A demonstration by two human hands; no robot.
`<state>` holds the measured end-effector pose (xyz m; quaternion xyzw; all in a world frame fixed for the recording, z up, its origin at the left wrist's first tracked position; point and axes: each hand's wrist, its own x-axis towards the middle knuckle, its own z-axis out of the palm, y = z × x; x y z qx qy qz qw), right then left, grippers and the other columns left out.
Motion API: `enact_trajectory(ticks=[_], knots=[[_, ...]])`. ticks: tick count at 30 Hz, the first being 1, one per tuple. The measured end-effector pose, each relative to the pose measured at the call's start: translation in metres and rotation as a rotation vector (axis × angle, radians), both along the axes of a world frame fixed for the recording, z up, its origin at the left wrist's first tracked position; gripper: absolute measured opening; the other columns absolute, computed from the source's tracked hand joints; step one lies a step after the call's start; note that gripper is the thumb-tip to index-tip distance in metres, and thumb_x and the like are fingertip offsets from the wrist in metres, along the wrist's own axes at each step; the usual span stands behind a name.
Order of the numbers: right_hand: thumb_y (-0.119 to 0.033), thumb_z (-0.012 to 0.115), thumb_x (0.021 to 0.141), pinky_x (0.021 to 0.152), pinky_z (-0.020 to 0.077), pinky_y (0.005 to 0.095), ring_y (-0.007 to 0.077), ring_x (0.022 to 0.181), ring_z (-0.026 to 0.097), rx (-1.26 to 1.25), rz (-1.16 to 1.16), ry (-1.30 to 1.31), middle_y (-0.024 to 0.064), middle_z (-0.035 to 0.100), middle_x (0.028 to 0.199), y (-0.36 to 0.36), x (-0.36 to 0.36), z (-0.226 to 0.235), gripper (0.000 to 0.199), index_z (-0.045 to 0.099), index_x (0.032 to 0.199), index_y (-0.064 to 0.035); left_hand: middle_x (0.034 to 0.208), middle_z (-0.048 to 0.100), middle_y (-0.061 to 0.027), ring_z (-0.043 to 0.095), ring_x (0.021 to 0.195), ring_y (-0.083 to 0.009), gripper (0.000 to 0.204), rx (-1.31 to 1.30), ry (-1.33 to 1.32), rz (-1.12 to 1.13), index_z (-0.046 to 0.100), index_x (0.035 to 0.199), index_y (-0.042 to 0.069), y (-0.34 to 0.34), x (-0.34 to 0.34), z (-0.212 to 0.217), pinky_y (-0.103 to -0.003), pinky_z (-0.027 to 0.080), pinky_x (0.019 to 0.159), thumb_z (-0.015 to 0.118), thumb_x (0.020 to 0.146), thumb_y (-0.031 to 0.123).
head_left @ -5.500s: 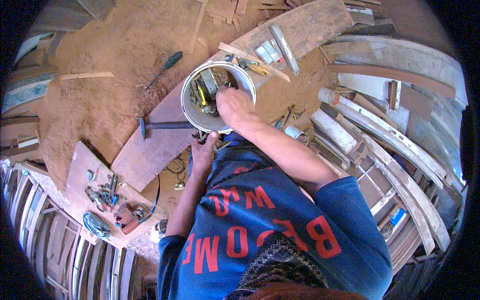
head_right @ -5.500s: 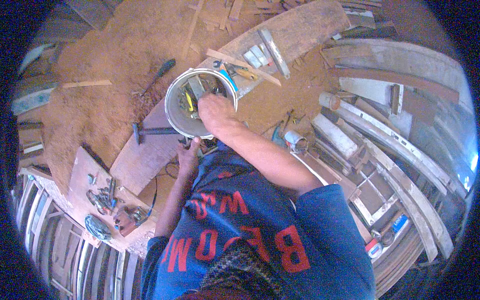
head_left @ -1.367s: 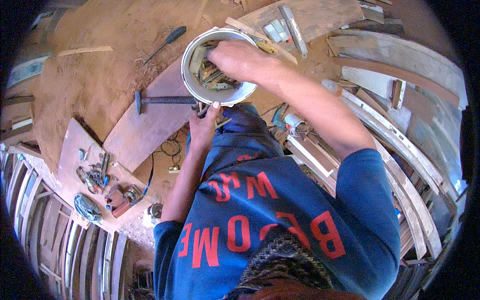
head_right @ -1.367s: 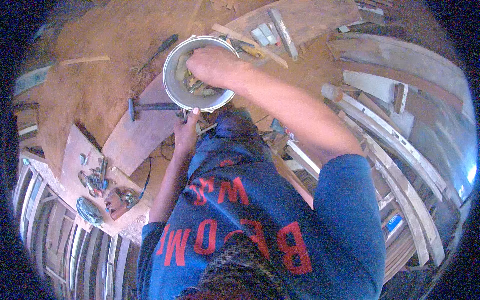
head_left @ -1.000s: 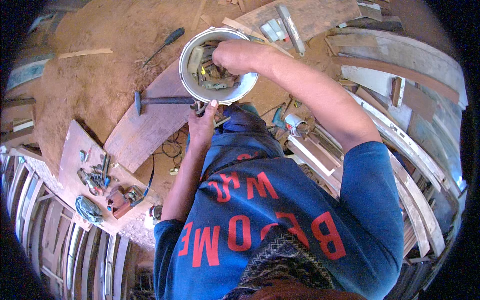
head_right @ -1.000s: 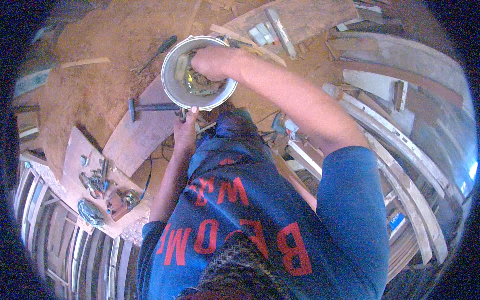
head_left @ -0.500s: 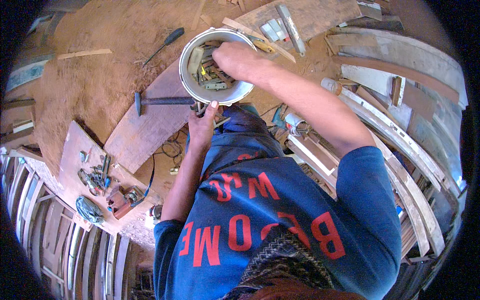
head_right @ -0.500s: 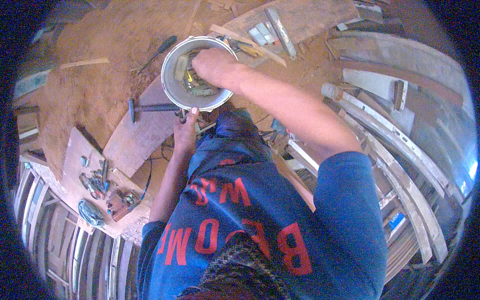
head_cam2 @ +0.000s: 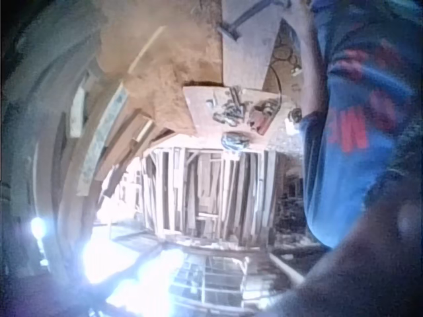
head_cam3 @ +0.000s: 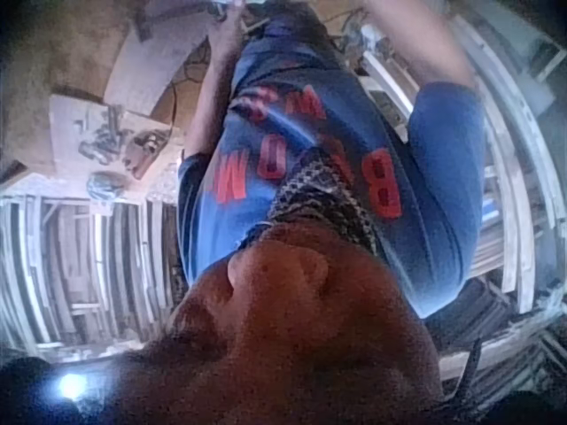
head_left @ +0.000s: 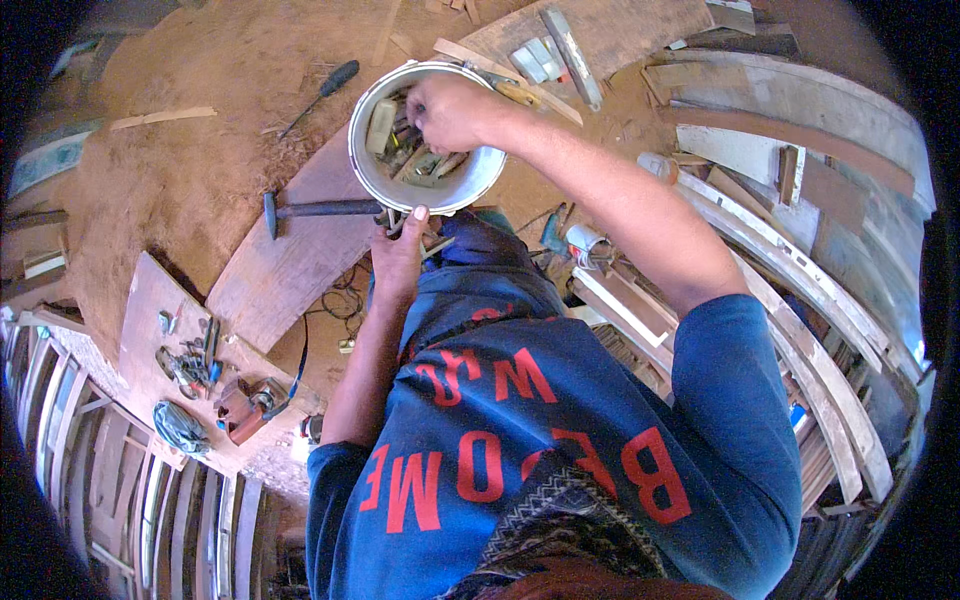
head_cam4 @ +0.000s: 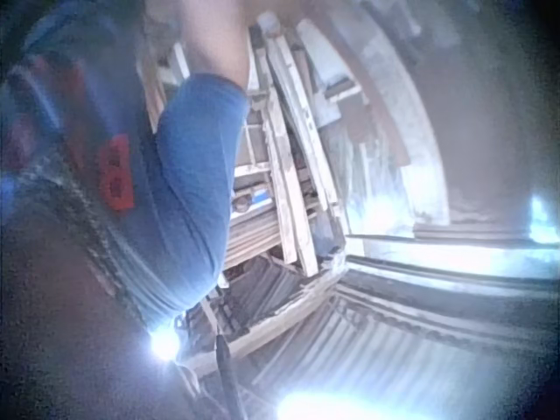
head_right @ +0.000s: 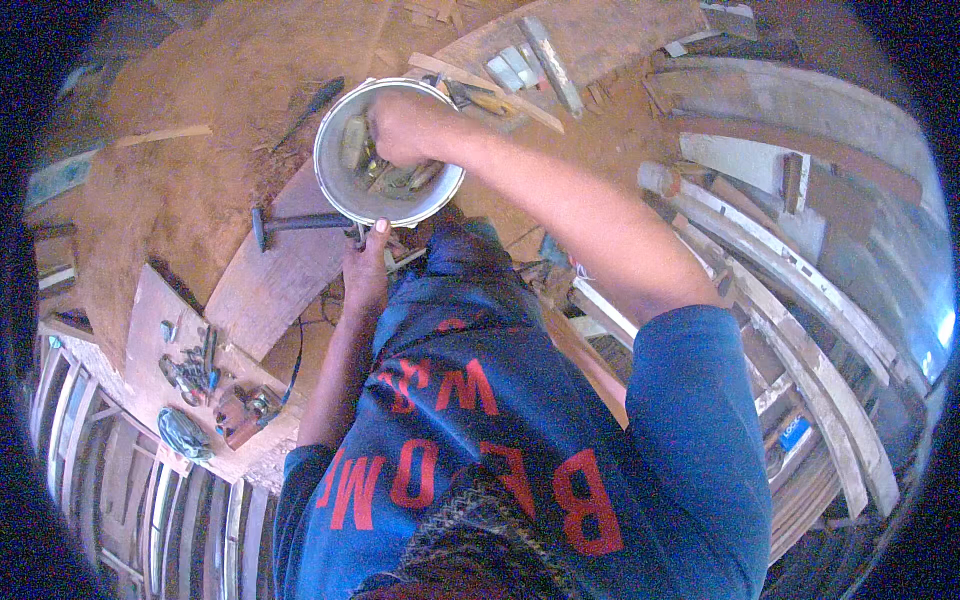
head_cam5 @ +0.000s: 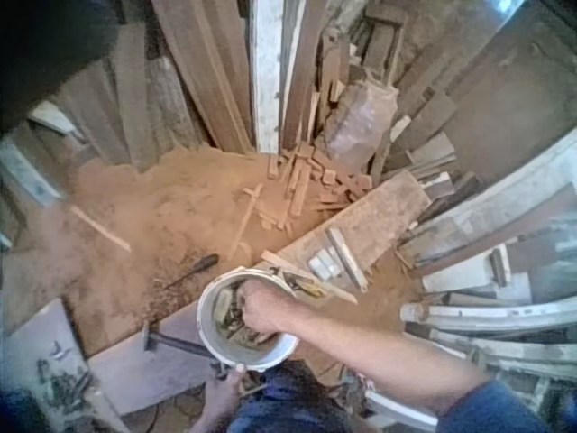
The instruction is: The person adjusts a hand plane using a screwdriver, then searches through a bucket of hardware to find a specific metal part. They insert the part into the plane and continue adjusting the tool.
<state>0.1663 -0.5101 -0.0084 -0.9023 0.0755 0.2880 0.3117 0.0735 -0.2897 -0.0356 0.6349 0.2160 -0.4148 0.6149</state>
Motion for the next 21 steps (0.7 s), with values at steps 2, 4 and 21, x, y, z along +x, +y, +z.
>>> enact_trajectory(ticks=[2, 4, 21], knots=[[-0.006, 0.064, 0.077, 0.078, 0.0542, 0.0477, 0.0402, 0.085, 0.069, -0.075, 0.079, -0.049, 0.0214, 0.071, 0.085, -0.001, 0.012, 0.015, 0.017, 0.072, 0.092, -0.0021, 0.089, 0.071, -0.0036, 0.062, 0.074, -0.0101, 0.031, -0.01, 0.002, 0.006, 0.068, 0.105, 0.004, 0.0, 0.001, 0.002, -0.027, 0.049, 0.066, 0.077, 0.091, 0.031], [-0.007, 0.065, 0.078, 0.077, 0.0556, 0.0469, 0.0391, 0.086, 0.07, -0.163, 0.173, -0.054, 0.0209, 0.072, 0.086, -0.005, 0.022, 0.032, 0.017, 0.073, 0.092, -0.0029, 0.091, 0.072, -0.0039, 0.063, 0.076, -0.0101, 0.032, -0.033, 0.001, 0.013, 0.068, 0.106, 0.004, -0.001, 0.002, 0.002, -0.027, 0.049, 0.067, 0.077, 0.09, 0.03], [-0.009, 0.062, 0.083, 0.081, 0.0582, 0.0479, 0.038, 0.091, 0.073, -0.172, 0.61, -0.077, 0.0211, 0.074, 0.092, -0.006, -0.001, 0.003, 0.018, 0.077, 0.089, -0.0017, 0.081, 0.066, -0.0014, 0.055, 0.068, -0.0096, 0.031, -0.049, -0.021, 0.041, 0.065, 0.099, 0.005, -0.004, 0.001, 0.0, -0.027, 0.045, 0.062, 0.077, 0.09, 0.032]])
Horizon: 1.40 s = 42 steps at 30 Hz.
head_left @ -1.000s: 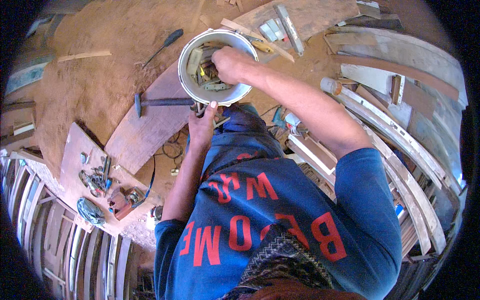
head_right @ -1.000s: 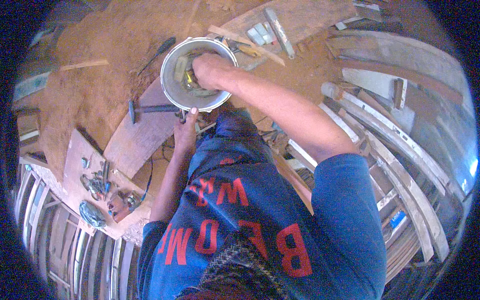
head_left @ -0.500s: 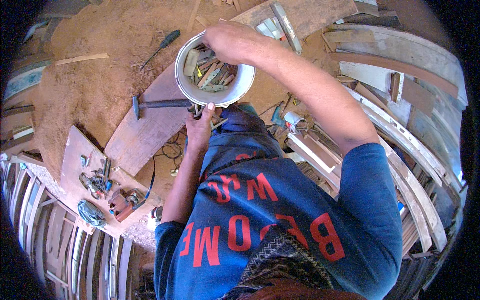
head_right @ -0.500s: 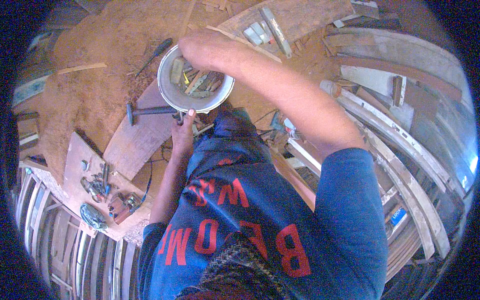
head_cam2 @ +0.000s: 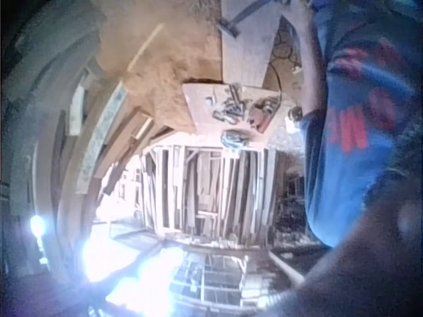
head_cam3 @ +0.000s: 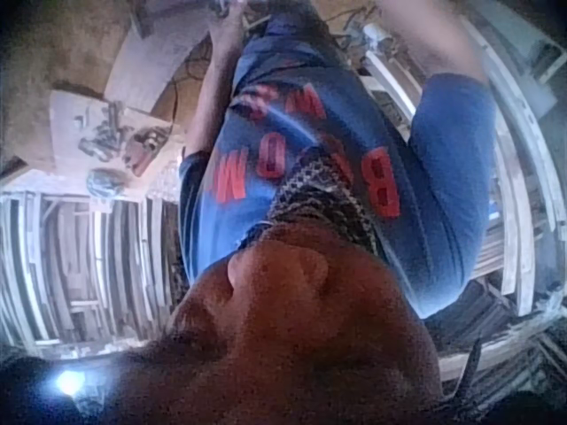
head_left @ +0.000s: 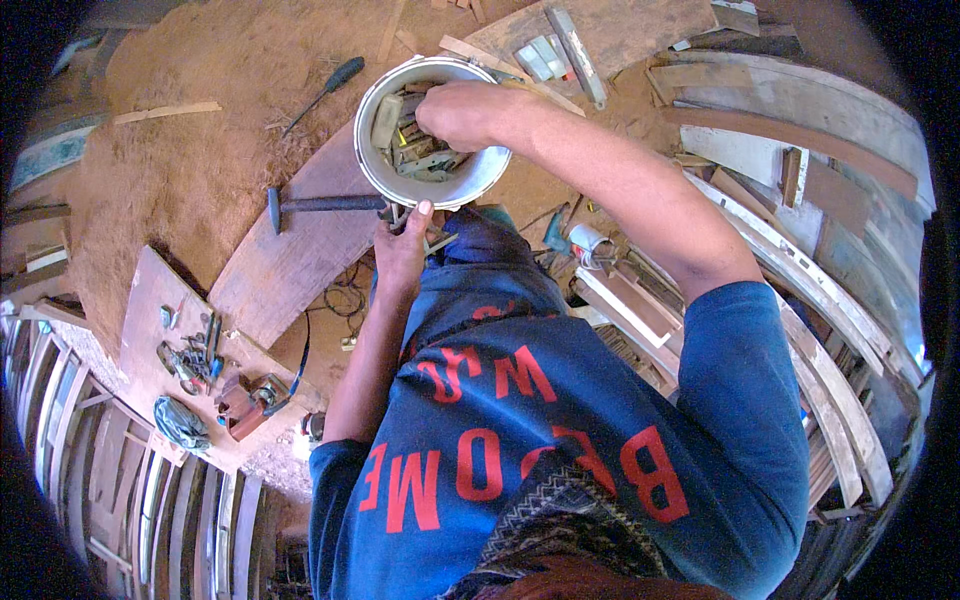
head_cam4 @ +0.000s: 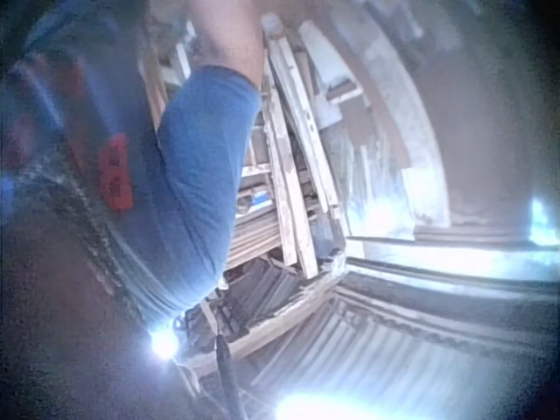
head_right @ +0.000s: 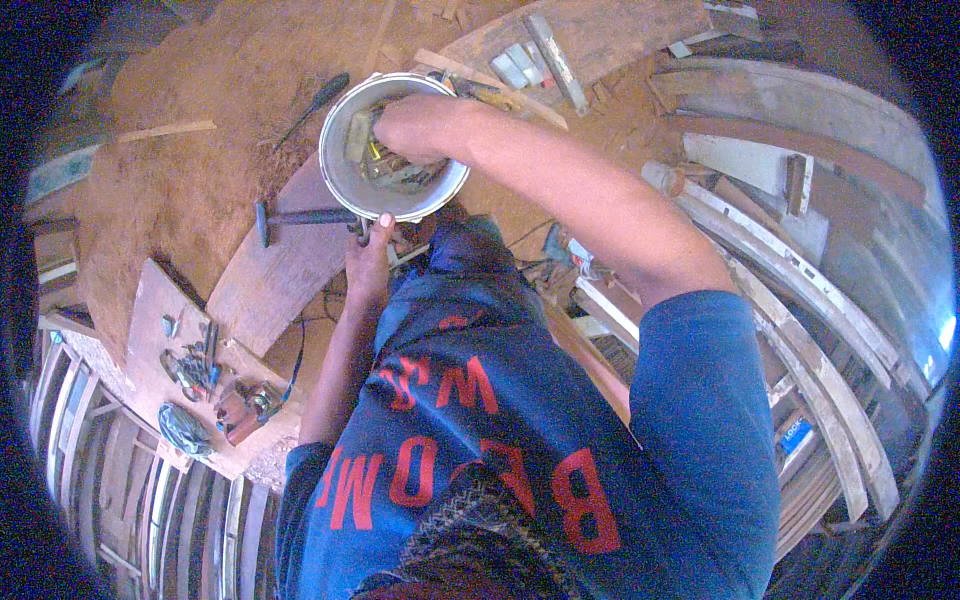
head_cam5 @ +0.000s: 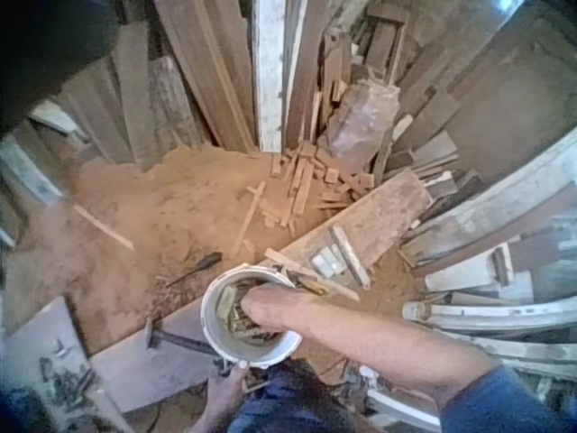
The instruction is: The person adjusts a hand plane using a screwdriver, then searches through a bucket of hardware to find a specific metal part. They insert the part into the plane and continue adjusting the tool.
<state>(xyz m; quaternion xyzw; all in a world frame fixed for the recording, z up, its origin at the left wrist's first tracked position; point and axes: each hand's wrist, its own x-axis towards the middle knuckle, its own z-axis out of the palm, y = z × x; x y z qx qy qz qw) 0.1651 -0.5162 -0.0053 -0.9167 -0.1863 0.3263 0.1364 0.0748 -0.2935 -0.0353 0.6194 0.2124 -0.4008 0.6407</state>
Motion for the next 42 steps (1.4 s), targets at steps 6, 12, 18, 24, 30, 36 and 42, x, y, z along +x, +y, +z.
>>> enact_trajectory(ticks=[6, 12, 18, 24, 30, 36, 42], knots=[[-0.005, 0.063, 0.079, 0.077, 0.0555, 0.0497, 0.0405, 0.086, 0.07, -0.002, -0.08, 0.026, 0.0212, 0.072, 0.087, 0.005, -0.004, 0.043, 0.013, 0.074, 0.083, -0.0022, 0.081, 0.066, -0.0016, 0.055, 0.066, -0.0094, 0.029, -0.01, 0.007, -0.028, 0.066, 0.097, 0.005, 0.002, 0.002, 0.007, -0.026, 0.044, 0.06, 0.077, 0.09, 0.032], [-0.009, 0.061, 0.08, 0.079, 0.0551, 0.0513, 0.0399, 0.089, 0.07, -0.051, -0.197, -0.036, 0.0217, 0.072, 0.088, -0.009, -0.02, 0.066, 0.014, 0.074, 0.083, -0.0032, 0.081, 0.067, -0.0022, 0.057, 0.066, -0.0101, 0.032, 0.014, 0.015, -0.039, 0.067, 0.095, 0.005, 0.006, 0.0, -0.004, -0.027, 0.046, 0.06, 0.078, 0.089, 0.035], [-0.01, 0.061, 0.081, 0.073, 0.0571, 0.0499, 0.0386, 0.085, 0.072, -0.098, -0.23, -0.2, 0.0222, 0.071, 0.084, -0.007, -0.018, 0.059, 0.017, 0.074, 0.083, -0.0005, 0.083, 0.068, -0.0034, 0.058, 0.068, -0.0111, 0.036, 0.008, -0.01, -0.054, 0.068, 0.097, 0.004, 0.006, 0.002, -0.004, -0.029, 0.047, 0.062, 0.079, 0.088, 0.037], [-0.011, 0.061, 0.081, 0.071, 0.0582, 0.0488, 0.037, 0.08, 0.073, 0.021, -0.1, -0.222, 0.0205, 0.072, 0.082, 0.007, -0.023, -0.004, 0.017, 0.075, 0.079, -0.0016, 0.086, 0.07, -0.0041, 0.059, 0.071, -0.0113, 0.037, 0.057, 0.011, -0.027, 0.067, 0.101, 0.003, 0.005, -0.001, -0.001, -0.029, 0.047, 0.064, 0.079, 0.088, 0.036], [-0.008, 0.059, 0.081, 0.075, 0.0581, 0.047, 0.0369, 0.087, 0.072, 0.016, -0.069, -0.119, 0.0205, 0.073, 0.089, -0.006, -0.011, -0.013, 0.018, 0.076, 0.083, -0.0019, 0.087, 0.069, -0.0032, 0.058, 0.071, -0.0109, 0.034, -0.005, -0.008, -0.039, 0.067, 0.101, 0.004, 0.005, 0.002, -0.001, -0.028, 0.047, 0.065, 0.079, 0.089, 0.033], [-0.009, 0.058, 0.085, 0.083, 0.0589, 0.0456, 0.0358, 0.093, 0.074, -0.095, -0.019, -0.051, 0.021, 0.075, 0.097, 0.002, 0.004, 0.01, 0.023, 0.077, 0.093, -0.0002, 0.084, 0.066, -0.0005, 0.056, 0.069, -0.0101, 0.032, 0.008, -0.003, -0.042, 0.067, 0.102, 0.005, 0.003, 0.004, 0.007, -0.028, 0.046, 0.065, 0.078, 0.089, 0.033], [-0.008, 0.059, 0.085, 0.079, 0.059, 0.046, 0.037, 0.09, 0.073, -0.105, -0.161, -0.137, 0.022, 0.073, 0.091, 0.006, -0.004, 0.021, 0.02, 0.076, 0.088, 0.0004, 0.086, 0.065, -0.0004, 0.054, 0.07, -0.0097, 0.032, 0.033, -0.024, 0.003, 0.067, 0.101, 0.005, 0.003, -0.002, -0.002, -0.028, 0.045, 0.063, 0.077, 0.089, 0.033]])
